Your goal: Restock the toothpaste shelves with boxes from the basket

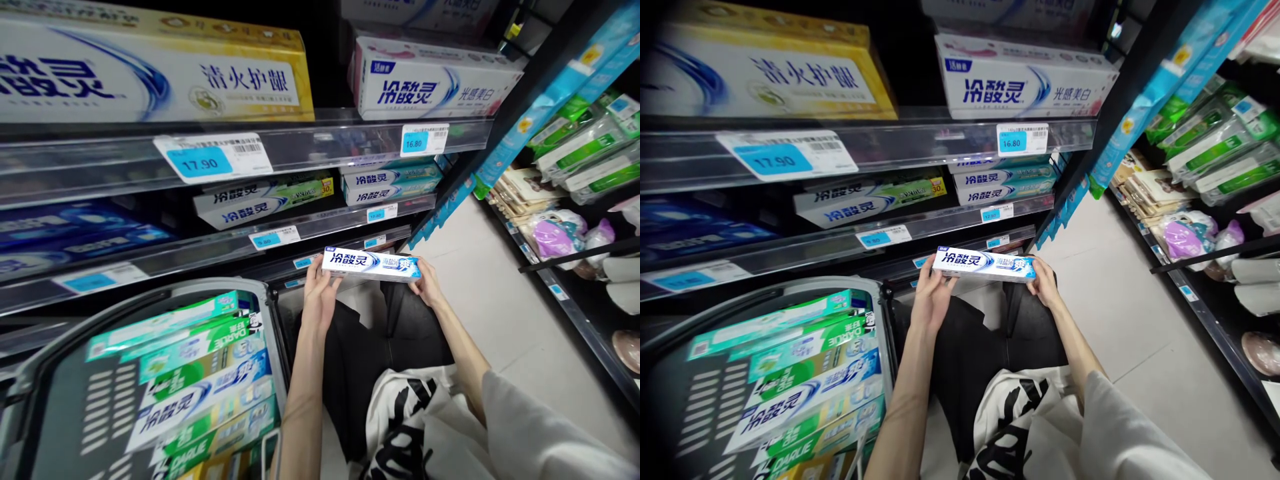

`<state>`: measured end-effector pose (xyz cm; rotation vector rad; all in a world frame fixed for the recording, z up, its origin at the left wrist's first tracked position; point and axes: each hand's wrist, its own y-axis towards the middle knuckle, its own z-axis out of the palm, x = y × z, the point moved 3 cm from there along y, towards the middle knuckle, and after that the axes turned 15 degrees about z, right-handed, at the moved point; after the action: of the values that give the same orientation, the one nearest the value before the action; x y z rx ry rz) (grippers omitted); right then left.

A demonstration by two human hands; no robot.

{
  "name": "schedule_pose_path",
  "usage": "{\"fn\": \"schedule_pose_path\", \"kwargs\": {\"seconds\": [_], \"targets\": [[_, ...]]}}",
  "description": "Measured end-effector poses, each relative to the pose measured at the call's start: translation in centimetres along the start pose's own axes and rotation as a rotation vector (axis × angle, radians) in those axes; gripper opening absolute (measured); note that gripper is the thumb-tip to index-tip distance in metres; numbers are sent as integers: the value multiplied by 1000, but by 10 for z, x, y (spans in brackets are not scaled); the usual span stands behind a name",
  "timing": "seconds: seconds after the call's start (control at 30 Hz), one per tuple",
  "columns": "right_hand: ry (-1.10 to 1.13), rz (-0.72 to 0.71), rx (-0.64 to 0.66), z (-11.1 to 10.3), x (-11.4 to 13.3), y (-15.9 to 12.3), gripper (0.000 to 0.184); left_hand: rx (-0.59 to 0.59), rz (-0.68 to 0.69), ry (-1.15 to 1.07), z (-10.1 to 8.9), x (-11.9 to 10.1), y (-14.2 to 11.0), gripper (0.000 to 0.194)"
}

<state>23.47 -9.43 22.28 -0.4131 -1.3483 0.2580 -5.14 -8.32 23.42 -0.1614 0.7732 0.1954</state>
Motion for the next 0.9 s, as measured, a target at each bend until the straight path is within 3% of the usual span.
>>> {"fn": "schedule_pose_path", "kwargs": {"seconds": [0.23, 0.57, 0.9], "targets": [[83, -42, 43, -7, 0, 1, 65, 2, -10, -6, -3, 6, 1, 45], [179, -27, 45, -5, 6, 0, 51, -1, -53, 32, -12, 14, 1, 49], [213, -29, 21, -9, 11, -1, 44, -4, -73, 97, 0, 11, -3, 55]]}}
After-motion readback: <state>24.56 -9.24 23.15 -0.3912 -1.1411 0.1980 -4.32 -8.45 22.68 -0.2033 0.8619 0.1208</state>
